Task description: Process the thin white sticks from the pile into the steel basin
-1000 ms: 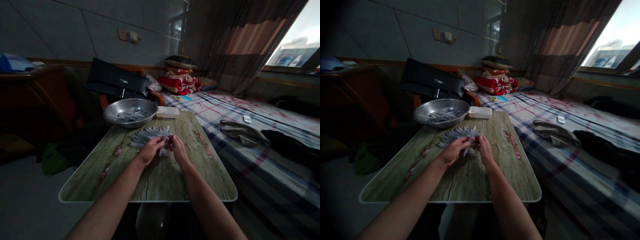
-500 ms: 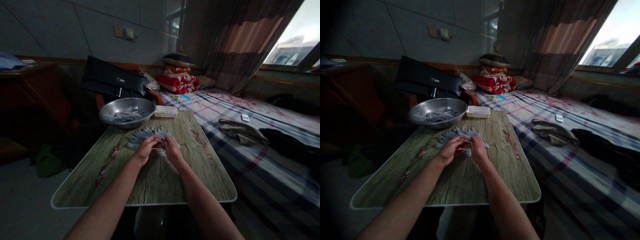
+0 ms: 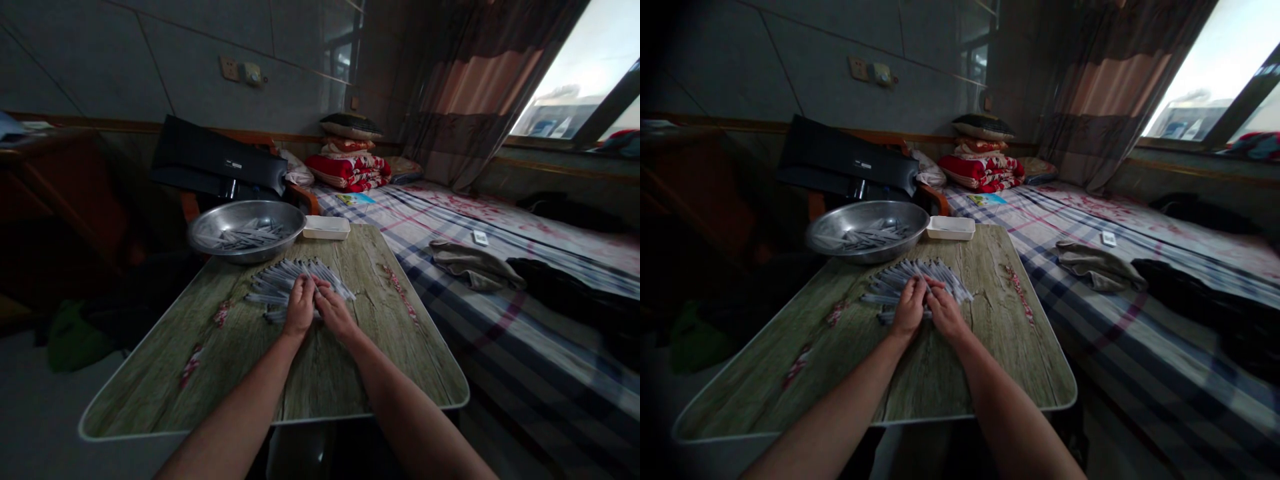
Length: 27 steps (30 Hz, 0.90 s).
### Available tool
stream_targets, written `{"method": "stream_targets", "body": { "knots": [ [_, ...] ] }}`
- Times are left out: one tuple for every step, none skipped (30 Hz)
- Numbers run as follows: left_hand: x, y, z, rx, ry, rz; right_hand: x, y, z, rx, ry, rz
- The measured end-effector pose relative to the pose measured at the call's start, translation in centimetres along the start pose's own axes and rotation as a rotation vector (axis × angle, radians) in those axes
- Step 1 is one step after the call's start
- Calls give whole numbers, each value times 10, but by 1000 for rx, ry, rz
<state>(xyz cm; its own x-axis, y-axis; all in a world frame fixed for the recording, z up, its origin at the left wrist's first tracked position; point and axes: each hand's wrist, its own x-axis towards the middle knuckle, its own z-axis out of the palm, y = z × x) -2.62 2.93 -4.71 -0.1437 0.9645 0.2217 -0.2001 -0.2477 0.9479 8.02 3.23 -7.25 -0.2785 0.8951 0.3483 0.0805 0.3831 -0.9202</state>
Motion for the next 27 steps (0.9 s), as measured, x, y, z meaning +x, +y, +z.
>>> {"method": "stream_targets", "body": {
  "knots": [
    [0, 0, -1, -2, -14, -7, 0, 1, -1, -16, -14, 9],
    [0, 0, -2, 1, -29, -11, 0, 1, -1, -36, -24, 12],
    [0, 0, -2, 13, -42, -8, -1, 1, -2, -58, -30, 8],
    [-1, 1, -2, 37, -51, 3, -1, 0, -3, -81, -35, 0],
    [-2, 1, -2, 67, -53, 17, -1, -2, -4, -103, -38, -8],
    [-3, 2, -1, 95, -48, 32, -2, -4, -4, -121, -38, -12],
    [-4, 3, -1, 118, -37, 46, -2, -6, -4, -137, -37, -9],
    [-5, 4, 0, 135, -26, 59, -2, -8, -3, -150, -33, -2],
    [-6, 4, 1, 148, -12, 70, -2, -9, -3, -161, -25, 9],
    [-7, 4, 1, 156, 1, 77, -2, -11, -2, -169, -14, 20],
    [-7, 4, 2, 157, 10, 79, -2, -11, -2, -173, -4, 28],
    [-7, 4, 2, 149, 11, 72, -2, -11, -2, -173, 0, 32],
    [-6, 3, 2, 133, 5, 56, -1, -11, -3, -169, -4, 30],
    [-5, 3, 2, 108, -7, 32, -1, -10, -4, -159, -16, 24],
    [-4, 2, 2, 77, -21, 6, -1, -9, -5, -148, -32, 16],
    [-3, 1, 2, 49, -36, -19, -1, -7, -7, -139, -47, 9],
    [-2, 1, 2, 27, -50, -38, -1, -6, -8, -134, -60, 8],
    [-2, 1, 2, 14, -57, -46, -1, -5, -9, -136, -69, 14],
    [-2, 2, 2, 11, -56, -42, 0, -5, -9, -144, -72, 25],
    [-2, 3, 2, 19, -50, -27, 0, -5, -9, -155, -69, 37],
    [-3, 5, 2, 36, -38, -3, 0, -6, -9, -166, -62, 46],
    [-4, 6, 2, 58, -25, 27, 1, -8, -8, -175, -53, 52],
    [-5, 8, 2, 83, -13, 58, 1, -10, -7, -181, -43, 55],
    [-6, 9, 3, 107, -6, 85, 1, -12, -6, -183, -31, 54],
    [-7, 10, 3, 122, -5, 100, 1, -13, -5, -179, -20, 52],
    [-6, 10, 2, 120, -9, 100, 1, -15, -5, -173, -15, 51],
    [-6, 9, 2, 100, -17, 82, 1, -15, -5, -167, -18, 51]
  ]
}}
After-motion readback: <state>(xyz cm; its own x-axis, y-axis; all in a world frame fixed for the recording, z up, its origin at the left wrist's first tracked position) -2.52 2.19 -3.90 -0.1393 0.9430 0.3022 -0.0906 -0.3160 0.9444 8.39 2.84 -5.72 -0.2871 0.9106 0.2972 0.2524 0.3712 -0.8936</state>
